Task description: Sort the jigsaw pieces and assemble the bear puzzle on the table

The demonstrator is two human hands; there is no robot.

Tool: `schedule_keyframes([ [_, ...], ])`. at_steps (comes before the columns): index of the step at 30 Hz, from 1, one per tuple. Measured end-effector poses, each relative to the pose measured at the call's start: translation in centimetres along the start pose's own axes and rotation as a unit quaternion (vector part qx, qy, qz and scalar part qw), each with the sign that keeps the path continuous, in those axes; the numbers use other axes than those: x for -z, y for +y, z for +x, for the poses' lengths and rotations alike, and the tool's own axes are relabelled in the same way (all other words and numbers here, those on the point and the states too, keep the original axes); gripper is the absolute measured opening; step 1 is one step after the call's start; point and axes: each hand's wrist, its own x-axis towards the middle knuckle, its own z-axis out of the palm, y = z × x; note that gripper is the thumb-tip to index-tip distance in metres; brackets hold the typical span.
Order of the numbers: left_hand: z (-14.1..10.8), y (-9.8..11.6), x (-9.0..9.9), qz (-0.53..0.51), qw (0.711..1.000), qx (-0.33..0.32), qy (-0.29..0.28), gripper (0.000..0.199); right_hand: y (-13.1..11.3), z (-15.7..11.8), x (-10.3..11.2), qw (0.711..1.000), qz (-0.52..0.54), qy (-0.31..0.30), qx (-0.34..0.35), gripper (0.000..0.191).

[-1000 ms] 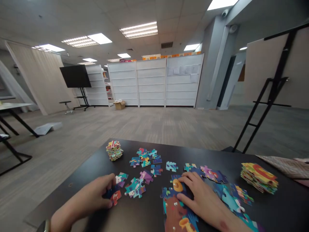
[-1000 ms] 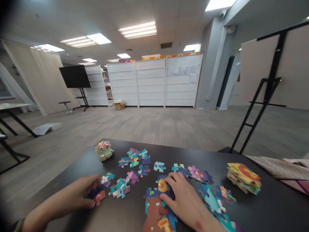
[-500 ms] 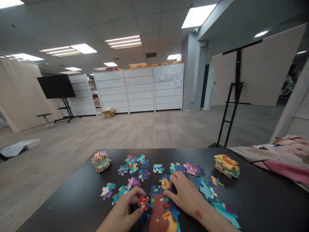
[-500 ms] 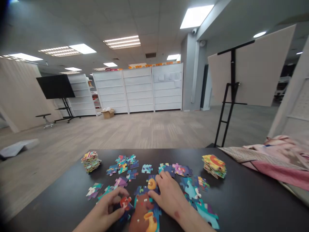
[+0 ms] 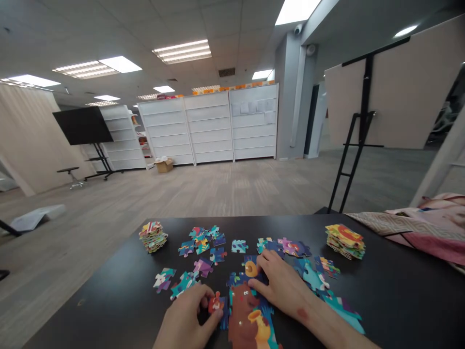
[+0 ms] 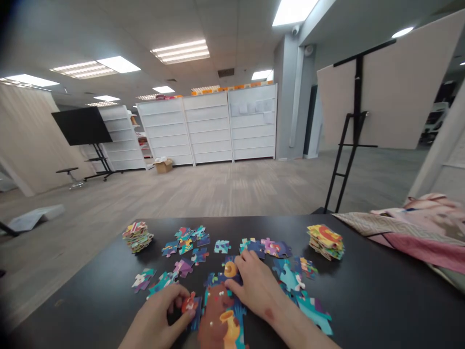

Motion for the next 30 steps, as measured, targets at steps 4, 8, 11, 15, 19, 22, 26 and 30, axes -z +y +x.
schedule_keyframes([
  [4, 0.4, 1.2, 0.6, 0.037, 0.999, 0.004, 0.002, 0.008, -0.2, 0.2, 0.2, 1.0, 0.002, -0.009, -0.006, 0.015],
  [8, 0.4, 2.2, 0.9, 0.059, 0.998, -0.003, 0.002, 0.005, -0.3, 0.1, 0.2, 1.0, 0.005, -0.01, -0.006, 0.014],
  [11, 0.5, 2.3, 1.2, 0.052, 0.999, -0.015, -0.001, 0.01, -0.3, 0.1, 0.3, 1.0, 0.01, -0.012, -0.007, 0.014],
  [15, 3.2, 0.9, 3.7, -0.012, 0.997, -0.071, 0.005, 0.017, -0.3, 0.3, 0.3, 1.0, 0.014, -0.018, -0.01, 0.013],
  [19, 8.8, -1.9, 7.2, -0.061, 0.99, -0.12, 0.046, 0.026, -0.1, 0.3, 0.0, 1.0, 0.023, -0.015, -0.011, 0.011],
  [22, 11.8, -3.8, 7.8, -0.043, 0.989, -0.138, 0.023, 0.027, 0.3, 0.4, -0.2, 0.999, 0.032, -0.015, -0.011, 0.011],
  [26, 11.8, -5.1, 6.5, 0.004, 0.986, -0.162, -0.041, 0.02, 0.6, 0.6, -0.3, 0.999, 0.036, -0.021, -0.009, 0.01],
  [30, 10.2, -5.5, 6.2, 0.041, 0.986, -0.148, -0.072, 0.042, 0.5, 0.8, -0.2, 0.999, 0.023, -0.026, -0.011, 0.011],
])
